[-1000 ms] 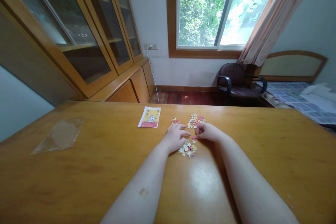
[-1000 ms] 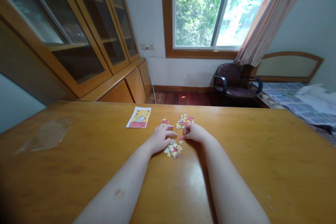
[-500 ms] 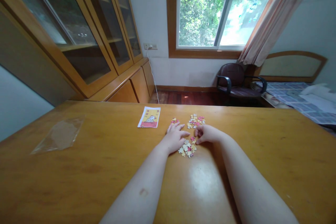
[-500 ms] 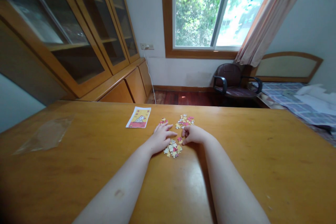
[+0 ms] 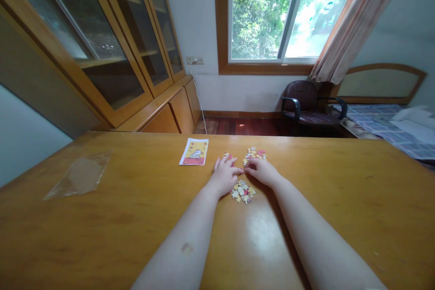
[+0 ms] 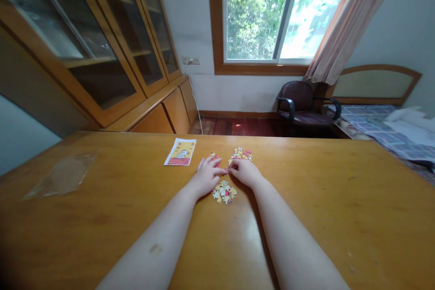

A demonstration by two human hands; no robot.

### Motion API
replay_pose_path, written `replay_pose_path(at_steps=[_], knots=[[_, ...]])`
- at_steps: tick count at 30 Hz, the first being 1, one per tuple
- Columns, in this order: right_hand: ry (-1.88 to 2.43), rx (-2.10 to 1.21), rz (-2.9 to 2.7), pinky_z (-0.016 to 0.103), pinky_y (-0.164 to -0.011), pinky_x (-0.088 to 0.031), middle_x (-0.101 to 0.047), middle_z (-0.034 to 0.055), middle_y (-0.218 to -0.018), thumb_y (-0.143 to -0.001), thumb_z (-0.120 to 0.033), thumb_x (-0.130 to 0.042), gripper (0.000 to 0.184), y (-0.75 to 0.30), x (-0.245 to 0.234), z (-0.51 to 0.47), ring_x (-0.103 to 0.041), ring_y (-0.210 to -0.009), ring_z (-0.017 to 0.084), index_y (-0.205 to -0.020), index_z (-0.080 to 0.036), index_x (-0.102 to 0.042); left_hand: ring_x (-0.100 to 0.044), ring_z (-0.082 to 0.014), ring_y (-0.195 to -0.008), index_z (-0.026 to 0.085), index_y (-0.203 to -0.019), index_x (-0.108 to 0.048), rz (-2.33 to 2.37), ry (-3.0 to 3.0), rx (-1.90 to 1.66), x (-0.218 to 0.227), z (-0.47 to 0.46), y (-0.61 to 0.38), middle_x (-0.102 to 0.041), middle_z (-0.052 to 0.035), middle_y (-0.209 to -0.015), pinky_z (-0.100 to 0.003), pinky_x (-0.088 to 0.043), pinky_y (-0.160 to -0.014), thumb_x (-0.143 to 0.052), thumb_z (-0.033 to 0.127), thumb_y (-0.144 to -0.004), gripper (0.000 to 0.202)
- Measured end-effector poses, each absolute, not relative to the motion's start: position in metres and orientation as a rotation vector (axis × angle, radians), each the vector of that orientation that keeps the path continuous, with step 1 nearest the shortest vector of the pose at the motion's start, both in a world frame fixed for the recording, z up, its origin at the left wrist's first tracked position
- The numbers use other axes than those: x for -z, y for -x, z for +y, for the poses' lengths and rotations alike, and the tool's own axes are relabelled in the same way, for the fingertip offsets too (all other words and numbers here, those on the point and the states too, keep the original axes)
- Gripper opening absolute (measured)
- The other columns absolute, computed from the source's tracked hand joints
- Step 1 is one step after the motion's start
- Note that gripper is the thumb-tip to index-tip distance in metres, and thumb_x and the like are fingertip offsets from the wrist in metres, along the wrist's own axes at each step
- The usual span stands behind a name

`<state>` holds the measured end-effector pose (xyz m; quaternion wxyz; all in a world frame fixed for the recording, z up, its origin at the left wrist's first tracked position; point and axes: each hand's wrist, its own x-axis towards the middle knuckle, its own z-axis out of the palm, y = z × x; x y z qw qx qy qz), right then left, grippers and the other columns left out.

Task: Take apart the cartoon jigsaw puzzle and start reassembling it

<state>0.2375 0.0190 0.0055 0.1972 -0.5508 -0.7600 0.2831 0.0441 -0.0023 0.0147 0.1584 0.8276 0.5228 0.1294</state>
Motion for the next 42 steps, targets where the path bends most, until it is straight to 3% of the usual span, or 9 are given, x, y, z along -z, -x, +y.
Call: replay_pose_path(at_steps=[7, 13, 19, 25, 29, 37, 42], knots=[[1.334, -1.307, -2.175, 0.021, -0.054, -0.038, -0.06, -0.0031, -0.065, -0.065, -0.031, -0.072, 0.028, -0.244, -0.004, 0.018, -0.052, -0.058, 0.01, -0.091, -0.019, -0.072, -0.03, -0.0274, -0.135, 0.034, -0.101, -0.072, 1.73, -2.211, -0.456, -0.013, 0.001, -0.044, -0.053, 0.001, -0.136, -0.054, -0.013, -0.114, -0.05, 0.018, -0.08, 0.035], [1.35, -1.175, -2.308, 0.021, -0.056, -0.038, -0.061, -0.003, -0.067, -0.063, -0.032, -0.073, 0.024, -0.242, -0.011, 0.015, -0.052, -0.059, 0.01, -0.086, -0.023, -0.076, -0.033, -0.0264, -0.134, 0.031, -0.101, -0.071, 1.736, -2.198, -0.54, -0.012, 0.001, -0.044, -0.053, -0.0003, -0.135, -0.051, -0.016, -0.114, -0.05, 0.016, -0.079, 0.035], [1.403, -1.145, -2.298, 0.021, -0.056, -0.038, -0.063, -0.0023, -0.066, -0.065, -0.026, -0.069, 0.015, -0.238, -0.015, 0.012, -0.054, -0.059, 0.01, -0.078, -0.02, -0.074, -0.034, -0.0256, -0.133, 0.029, -0.101, -0.071, 1.698, -2.192, -0.57, -0.016, 0.0, -0.044, -0.055, -0.0011, -0.132, -0.05, -0.018, -0.114, -0.049, 0.014, -0.077, 0.035], [1.42, -1.159, -2.246, 0.02, -0.053, -0.036, -0.06, -0.0041, -0.065, -0.06, -0.036, -0.076, 0.031, -0.233, -0.017, 0.009, -0.052, -0.057, 0.009, -0.085, -0.02, -0.07, -0.043, -0.0225, -0.124, 0.026, -0.092, -0.073, 1.584, -2.254, -0.634, -0.016, 0.0, -0.045, -0.063, -0.0023, -0.119, -0.044, -0.023, -0.113, -0.051, 0.013, -0.076, 0.03], [1.429, -1.12, -2.277, 0.021, -0.054, -0.037, -0.062, -0.0033, -0.064, -0.061, -0.031, -0.074, 0.02, -0.229, -0.02, 0.007, -0.053, -0.058, 0.01, -0.077, -0.019, -0.07, -0.046, -0.0228, -0.12, 0.025, -0.091, -0.073, 1.567, -2.259, -0.683, -0.015, 0.0, -0.045, -0.065, -0.0028, -0.115, -0.043, -0.028, -0.11, -0.051, 0.012, -0.076, 0.03], [1.324, -1.345, -1.988, 0.023, -0.059, -0.042, -0.066, 0.0012, -0.067, -0.065, -0.035, -0.069, 0.021, -0.243, -0.01, 0.016, -0.056, -0.062, 0.013, -0.07, -0.015, -0.066, -0.048, -0.0224, -0.117, 0.024, -0.093, -0.073, 1.559, -2.253, -0.722, -0.015, 0.002, -0.044, -0.065, -0.0025, -0.114, -0.039, -0.034, -0.106, -0.05, 0.011, -0.075, 0.032], [1.683, -0.992, -1.824, 0.023, -0.057, -0.038, -0.06, -0.0005, -0.06, -0.069, -0.033, -0.064, 0.018, -0.262, -0.005, 0.027, -0.052, -0.058, 0.012, -0.065, -0.016, -0.059, -0.052, -0.0209, -0.11, 0.025, -0.09, -0.074, 1.57, -2.258, -0.713, -0.015, 0.003, -0.043, -0.068, -0.0017, -0.106, -0.036, -0.037, -0.101, -0.05, 0.011, -0.076, 0.031]])
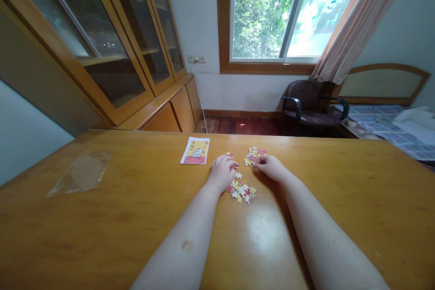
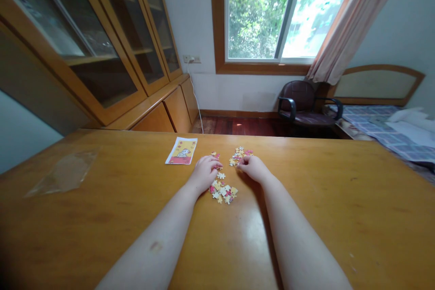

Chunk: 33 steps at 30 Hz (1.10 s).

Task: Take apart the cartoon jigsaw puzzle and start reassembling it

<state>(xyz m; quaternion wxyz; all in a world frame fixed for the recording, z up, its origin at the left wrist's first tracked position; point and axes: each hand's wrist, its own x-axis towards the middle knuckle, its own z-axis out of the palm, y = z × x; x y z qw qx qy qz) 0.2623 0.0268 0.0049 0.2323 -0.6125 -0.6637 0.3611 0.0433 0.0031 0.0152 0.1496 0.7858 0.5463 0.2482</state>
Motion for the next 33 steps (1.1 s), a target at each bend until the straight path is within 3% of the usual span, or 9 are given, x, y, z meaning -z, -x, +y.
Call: replay_pose_path(at_steps=[6, 11, 15, 18, 23, 29, 33], knots=[[1.96, -0.665, -1.849, 0.023, -0.055, -0.032, -0.061, 0.0012, -0.063, -0.073, -0.03, -0.062, 0.014, -0.263, -0.008, 0.027, -0.051, -0.059, 0.013, -0.067, -0.018, -0.06, -0.056, -0.0212, -0.096, 0.026, -0.071, -0.075, 1.653, -2.279, -0.604, -0.016, 0.003, -0.042, -0.071, -0.0003, -0.092, -0.037, -0.041, -0.092, -0.05, 0.01, -0.073, 0.03], [1.694, -0.59, -2.07, 0.022, -0.059, -0.035, -0.063, 0.0013, -0.071, -0.076, -0.029, -0.061, 0.011, -0.241, -0.013, 0.018, -0.052, -0.064, 0.013, -0.071, -0.019, -0.065, -0.056, -0.0211, -0.095, 0.026, -0.074, -0.075, 1.674, -2.298, -0.557, -0.018, 0.002, -0.043, -0.071, -0.0009, -0.092, -0.036, -0.041, -0.09, -0.051, 0.013, -0.075, 0.028], [1.425, -0.687, -2.28, 0.022, -0.064, -0.039, -0.064, 0.0019, -0.078, -0.075, -0.034, -0.065, 0.018, -0.221, -0.013, 0.008, -0.056, -0.071, 0.013, -0.087, -0.021, -0.071, -0.056, -0.0209, -0.094, 0.026, -0.074, -0.075, 1.703, -2.29, -0.533, -0.018, 0.002, -0.042, -0.071, -0.0007, -0.091, -0.035, -0.041, -0.089, -0.05, 0.014, -0.075, 0.027], [1.454, -0.656, -2.3, 0.023, -0.064, -0.04, -0.064, 0.0017, -0.081, -0.074, -0.032, -0.067, 0.019, -0.215, -0.01, 0.005, -0.056, -0.07, 0.013, -0.09, -0.023, -0.071, -0.056, -0.0206, -0.093, 0.026, -0.072, -0.075, 1.708, -2.292, -0.513, -0.018, 0.002, -0.041, -0.07, -0.0006, -0.09, -0.034, -0.041, -0.089, -0.051, 0.013, -0.073, 0.028], [1.472, -0.708, -2.176, 0.022, -0.064, -0.042, -0.066, 0.0005, -0.077, -0.075, -0.026, -0.065, 0.008, -0.223, -0.005, 0.012, -0.057, -0.07, 0.013, -0.077, -0.021, -0.071, -0.056, -0.0208, -0.093, 0.027, -0.068, -0.074, 1.7, -2.294, -0.507, -0.017, 0.003, -0.041, -0.07, 0.0001, -0.088, -0.035, -0.041, -0.088, -0.049, 0.014, -0.074, 0.029], [1.704, -0.269, -1.959, 0.026, -0.075, -0.044, -0.068, 0.0052, -0.096, -0.085, -0.026, -0.057, 0.02, -0.252, -0.004, 0.024, -0.061, -0.087, 0.018, -0.094, -0.025, -0.075, -0.057, -0.0196, -0.092, 0.027, -0.077, -0.073, 1.73, -2.265, -0.516, -0.019, 0.002, -0.042, -0.071, 0.0005, -0.091, -0.032, -0.042, -0.085, -0.048, 0.016, -0.076, 0.027], [1.854, -0.225, -1.923, 0.025, -0.073, -0.043, -0.067, 0.0063, -0.097, -0.085, -0.029, -0.056, 0.022, -0.261, -0.006, 0.025, -0.061, -0.087, 0.018, -0.09, -0.023, -0.076, -0.057, -0.0213, -0.089, 0.024, -0.081, -0.07, 1.797, -2.311, -0.469, -0.022, -0.004, -0.045, -0.07, -0.0032, -0.09, -0.035, -0.041, -0.084, -0.051, 0.023, -0.077, 0.019]])
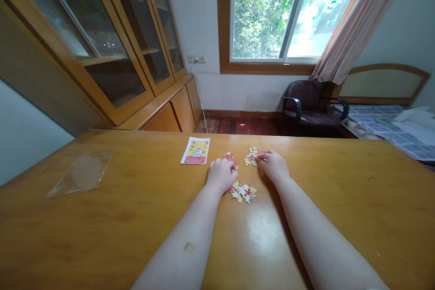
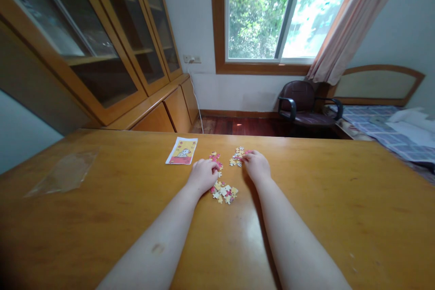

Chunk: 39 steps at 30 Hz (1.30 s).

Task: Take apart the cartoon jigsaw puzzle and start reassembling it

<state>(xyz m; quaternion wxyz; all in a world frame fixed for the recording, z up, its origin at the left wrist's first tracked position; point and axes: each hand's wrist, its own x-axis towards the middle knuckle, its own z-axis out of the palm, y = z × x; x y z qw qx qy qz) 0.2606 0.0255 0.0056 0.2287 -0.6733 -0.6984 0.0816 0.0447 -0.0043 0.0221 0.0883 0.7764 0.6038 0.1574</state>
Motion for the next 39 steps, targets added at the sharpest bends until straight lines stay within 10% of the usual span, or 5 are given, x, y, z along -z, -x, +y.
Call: replay_pose_path(at_steps=[19, 34, 39], knots=[[1.3, -0.84, -2.06, 0.023, -0.058, -0.038, -0.064, 0.0008, -0.072, -0.078, -0.035, -0.065, 0.022, -0.224, -0.01, 0.012, -0.047, -0.059, 0.011, -0.088, -0.018, -0.073, -0.061, -0.0197, -0.084, 0.024, -0.084, -0.072, 1.581, -2.343, -0.476, -0.019, -0.001, -0.046, -0.071, -0.0035, -0.085, -0.029, -0.045, -0.075, -0.055, 0.029, -0.082, 0.017], [1.738, -0.321, -2.01, 0.025, -0.076, -0.042, -0.066, 0.0064, -0.097, -0.08, -0.025, -0.061, 0.013, -0.252, -0.012, 0.021, -0.059, -0.086, 0.016, -0.078, -0.02, -0.073, -0.062, -0.0179, -0.096, 0.021, -0.097, -0.07, 1.542, -2.139, -0.724, -0.02, 0.001, -0.045, -0.07, -0.0031, -0.101, -0.029, -0.047, -0.088, -0.051, 0.024, -0.086, 0.022], [1.641, -0.902, -2.065, 0.025, -0.066, -0.043, -0.068, 0.0028, -0.076, -0.07, -0.031, -0.07, 0.014, -0.251, -0.02, 0.018, -0.059, -0.071, 0.015, -0.075, -0.018, -0.072, -0.063, -0.0182, -0.094, 0.021, -0.094, -0.07, 1.538, -2.144, -0.727, -0.02, 0.001, -0.045, -0.071, -0.0031, -0.099, -0.03, -0.047, -0.087, -0.05, 0.022, -0.085, 0.022]])
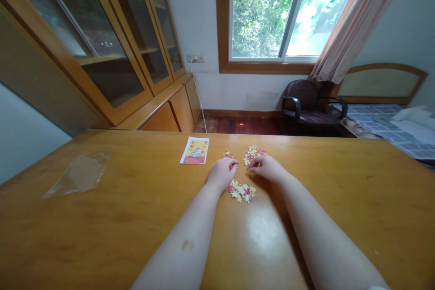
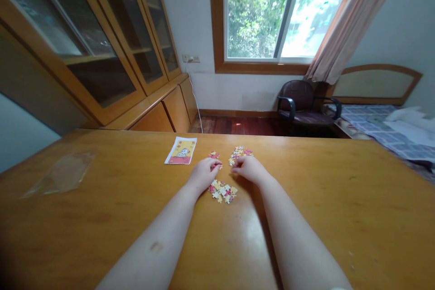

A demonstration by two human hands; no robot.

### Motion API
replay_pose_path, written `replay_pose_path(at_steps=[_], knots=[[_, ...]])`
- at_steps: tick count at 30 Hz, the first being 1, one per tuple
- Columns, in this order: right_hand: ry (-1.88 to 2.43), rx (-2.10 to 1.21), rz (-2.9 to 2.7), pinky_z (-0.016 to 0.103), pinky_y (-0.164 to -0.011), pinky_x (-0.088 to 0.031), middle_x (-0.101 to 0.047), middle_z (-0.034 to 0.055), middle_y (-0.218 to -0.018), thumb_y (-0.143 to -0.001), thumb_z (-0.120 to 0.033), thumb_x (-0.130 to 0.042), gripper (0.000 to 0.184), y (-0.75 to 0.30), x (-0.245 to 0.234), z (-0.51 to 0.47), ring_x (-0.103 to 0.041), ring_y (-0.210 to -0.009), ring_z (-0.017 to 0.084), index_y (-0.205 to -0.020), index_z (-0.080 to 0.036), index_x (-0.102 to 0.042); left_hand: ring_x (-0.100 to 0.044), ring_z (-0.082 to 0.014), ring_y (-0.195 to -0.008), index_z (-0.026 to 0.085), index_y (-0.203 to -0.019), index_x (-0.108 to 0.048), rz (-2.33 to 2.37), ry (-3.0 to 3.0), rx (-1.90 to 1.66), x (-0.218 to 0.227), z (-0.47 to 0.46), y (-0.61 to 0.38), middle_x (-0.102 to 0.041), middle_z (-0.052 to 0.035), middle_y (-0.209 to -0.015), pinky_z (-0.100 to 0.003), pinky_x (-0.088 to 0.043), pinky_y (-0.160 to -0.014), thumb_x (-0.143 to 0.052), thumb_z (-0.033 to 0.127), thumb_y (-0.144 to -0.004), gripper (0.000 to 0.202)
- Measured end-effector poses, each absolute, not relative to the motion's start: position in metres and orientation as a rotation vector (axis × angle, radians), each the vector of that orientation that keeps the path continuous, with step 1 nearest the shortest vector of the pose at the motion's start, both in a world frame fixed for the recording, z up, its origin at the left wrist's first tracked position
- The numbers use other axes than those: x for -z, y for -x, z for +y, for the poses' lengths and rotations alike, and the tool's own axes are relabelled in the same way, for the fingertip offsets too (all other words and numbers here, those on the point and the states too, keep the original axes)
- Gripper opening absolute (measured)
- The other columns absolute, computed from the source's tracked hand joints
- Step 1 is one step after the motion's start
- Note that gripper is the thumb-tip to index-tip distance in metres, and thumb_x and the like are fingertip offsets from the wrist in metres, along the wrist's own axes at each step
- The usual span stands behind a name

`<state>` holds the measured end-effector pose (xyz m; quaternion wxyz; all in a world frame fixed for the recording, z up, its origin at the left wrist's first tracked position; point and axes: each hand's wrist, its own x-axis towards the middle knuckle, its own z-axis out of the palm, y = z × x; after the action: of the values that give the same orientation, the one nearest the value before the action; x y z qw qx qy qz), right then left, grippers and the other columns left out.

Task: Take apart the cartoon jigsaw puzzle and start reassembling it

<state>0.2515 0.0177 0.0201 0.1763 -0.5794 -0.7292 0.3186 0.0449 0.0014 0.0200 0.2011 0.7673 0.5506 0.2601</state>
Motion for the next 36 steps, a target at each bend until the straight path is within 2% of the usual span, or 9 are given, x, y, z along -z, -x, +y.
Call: replay_pose_path(at_steps=[3, 6, 12, 15, 18, 22, 25, 28, 36], knots=[[1.491, -1.416, -2.141, 0.023, -0.056, -0.041, -0.066, -0.0008, -0.064, -0.054, -0.032, -0.079, 0.025, -0.252, -0.024, 0.013, -0.056, -0.06, 0.013, -0.073, -0.018, -0.072, -0.063, -0.0179, -0.094, 0.021, -0.094, -0.07, 1.537, -2.141, -0.726, -0.019, 0.002, -0.045, -0.071, -0.0033, -0.099, -0.029, -0.048, -0.086, -0.049, 0.022, -0.086, 0.023], [1.511, -1.494, -2.195, 0.021, -0.052, -0.037, -0.064, -0.0034, -0.058, -0.048, -0.029, -0.08, 0.026, -0.251, -0.025, 0.009, -0.052, -0.055, 0.011, -0.071, -0.02, -0.073, -0.063, -0.0177, -0.094, 0.021, -0.095, -0.07, 1.537, -2.138, -0.719, -0.018, 0.002, -0.045, -0.071, -0.0037, -0.1, -0.029, -0.047, -0.087, -0.049, 0.023, -0.086, 0.023], [1.509, -1.484, -2.232, 0.022, -0.057, -0.039, -0.066, -0.0033, -0.058, -0.052, -0.025, -0.076, 0.013, -0.249, -0.024, 0.009, -0.055, -0.058, 0.012, -0.064, -0.021, -0.074, -0.063, -0.0176, -0.093, 0.021, -0.094, -0.071, 1.521, -2.142, -0.69, -0.018, 0.002, -0.045, -0.071, -0.0033, -0.098, -0.028, -0.048, -0.085, -0.05, 0.023, -0.085, 0.023], [1.405, -1.575, -2.129, 0.024, -0.064, -0.042, -0.069, -0.0005, -0.065, -0.056, -0.027, -0.075, 0.015, -0.254, -0.021, 0.012, -0.058, -0.062, 0.014, -0.067, -0.018, -0.074, -0.062, -0.0175, -0.094, 0.022, -0.094, -0.071, 1.434, -2.172, -0.676, -0.019, 0.0, -0.046, -0.071, -0.0028, -0.099, -0.028, -0.047, -0.086, -0.049, 0.022, -0.085, 0.024], [1.339, -1.619, -2.019, 0.023, -0.063, -0.042, -0.066, -0.0005, -0.065, -0.059, -0.03, -0.074, 0.019, -0.259, -0.018, 0.014, -0.056, -0.062, 0.012, -0.07, -0.015, -0.071, -0.062, -0.0168, -0.093, 0.022, -0.095, -0.071, 1.324, -2.199, -0.653, -0.022, -0.003, -0.047, -0.071, -0.0021, -0.098, -0.027, -0.046, -0.085, -0.048, 0.024, -0.086, 0.025], [1.373, -1.675, -1.904, 0.02, -0.046, -0.028, -0.052, -0.0057, -0.053, -0.064, -0.035, -0.071, 0.022, -0.262, -0.021, 0.015, -0.04, -0.047, 0.006, -0.072, -0.015, -0.066, -0.061, -0.016, -0.088, 0.022, -0.098, -0.07, 1.21, -2.224, -0.6, -0.025, -0.007, -0.048, -0.07, -0.0023, -0.095, -0.026, -0.046, -0.081, -0.051, 0.03, -0.086, 0.024], [1.348, -1.738, -1.78, 0.021, -0.041, -0.017, -0.044, -0.0083, -0.049, -0.065, -0.039, -0.07, 0.027, -0.26, -0.023, 0.015, -0.03, -0.041, 0.004, -0.073, -0.016, -0.06, -0.061, -0.0164, -0.087, 0.022, -0.099, -0.069, 1.157, -2.26, -0.598, -0.023, -0.008, -0.049, -0.069, -0.0026, -0.095, -0.026, -0.046, -0.081, -0.059, 0.033, -0.081, 0.024], [1.259, -1.756, -1.647, 0.021, -0.041, -0.015, -0.043, -0.009, -0.05, -0.064, -0.041, -0.071, 0.03, -0.254, -0.021, 0.016, -0.028, -0.04, 0.003, -0.07, -0.017, -0.055, -0.06, -0.0168, -0.087, 0.021, -0.1, -0.068, 1.159, -2.276, -0.61, -0.02, -0.006, -0.05, -0.068, -0.0027, -0.095, -0.026, -0.046, -0.08, -0.066, 0.032, -0.075, 0.027], [1.134, -1.72, -1.447, 0.021, -0.041, -0.013, -0.037, -0.0101, -0.045, -0.064, -0.045, -0.072, 0.035, -0.239, -0.007, 0.02, -0.025, -0.039, 0.004, -0.069, -0.018, -0.051, -0.058, -0.0158, -0.077, 0.02, -0.084, -0.069, 1.271, -2.234, -0.635, -0.016, -0.001, -0.048, -0.066, -0.002, -0.083, -0.026, -0.044, -0.071, -0.054, 0.032, -0.083, 0.019]])
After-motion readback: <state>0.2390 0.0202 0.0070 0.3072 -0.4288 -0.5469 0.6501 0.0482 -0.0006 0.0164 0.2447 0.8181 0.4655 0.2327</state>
